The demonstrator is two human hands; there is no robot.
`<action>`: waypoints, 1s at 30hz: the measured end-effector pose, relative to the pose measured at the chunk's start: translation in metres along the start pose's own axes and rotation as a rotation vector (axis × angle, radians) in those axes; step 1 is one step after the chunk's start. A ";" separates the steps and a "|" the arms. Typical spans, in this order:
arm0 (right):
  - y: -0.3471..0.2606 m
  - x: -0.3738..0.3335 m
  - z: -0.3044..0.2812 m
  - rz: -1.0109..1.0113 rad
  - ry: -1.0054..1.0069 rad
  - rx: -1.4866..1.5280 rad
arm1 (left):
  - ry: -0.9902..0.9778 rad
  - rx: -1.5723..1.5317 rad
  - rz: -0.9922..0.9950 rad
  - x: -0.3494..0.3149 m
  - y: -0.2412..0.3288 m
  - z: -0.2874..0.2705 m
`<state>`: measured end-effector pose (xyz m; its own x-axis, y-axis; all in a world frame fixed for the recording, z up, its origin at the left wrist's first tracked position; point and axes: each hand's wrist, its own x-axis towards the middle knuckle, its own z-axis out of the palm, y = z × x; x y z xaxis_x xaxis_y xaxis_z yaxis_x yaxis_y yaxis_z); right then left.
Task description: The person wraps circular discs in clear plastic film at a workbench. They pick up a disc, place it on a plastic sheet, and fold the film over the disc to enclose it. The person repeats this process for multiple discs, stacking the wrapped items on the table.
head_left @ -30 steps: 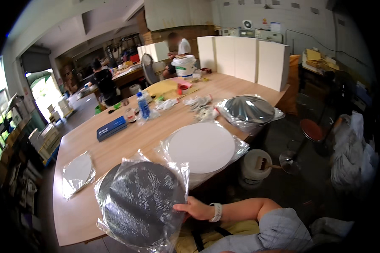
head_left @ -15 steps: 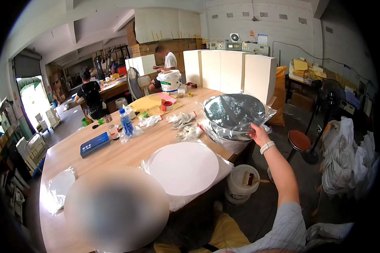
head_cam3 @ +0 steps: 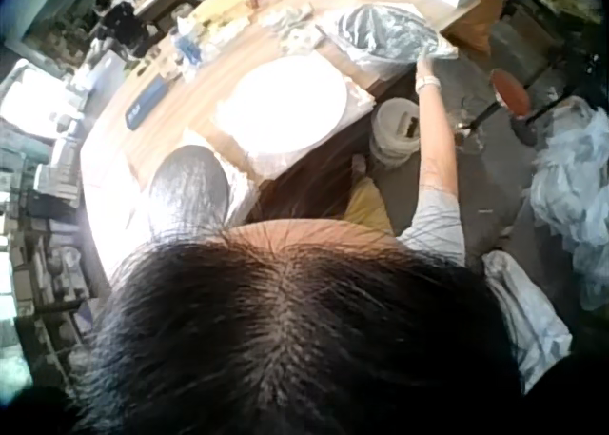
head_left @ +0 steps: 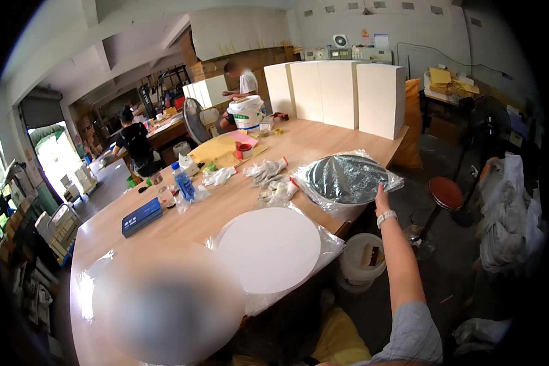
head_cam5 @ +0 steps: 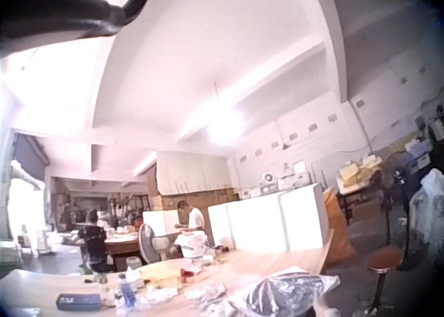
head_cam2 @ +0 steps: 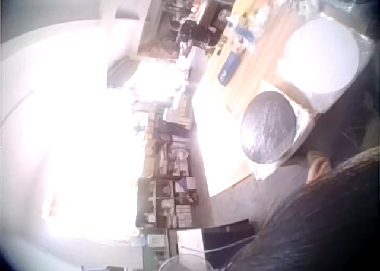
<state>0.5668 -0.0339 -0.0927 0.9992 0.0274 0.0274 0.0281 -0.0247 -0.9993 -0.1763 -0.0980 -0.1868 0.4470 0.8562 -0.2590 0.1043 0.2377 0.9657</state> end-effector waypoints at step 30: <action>-0.093 -0.332 0.047 -1.173 -1.464 -0.465 | 0.010 1.412 0.910 0.182 0.219 0.124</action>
<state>0.2311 0.0067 -0.0102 -0.3090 0.9058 0.2898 0.8149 0.4093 -0.4103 0.0380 0.0526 -0.0198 0.8016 0.4779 0.3592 0.4959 -0.8671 0.0469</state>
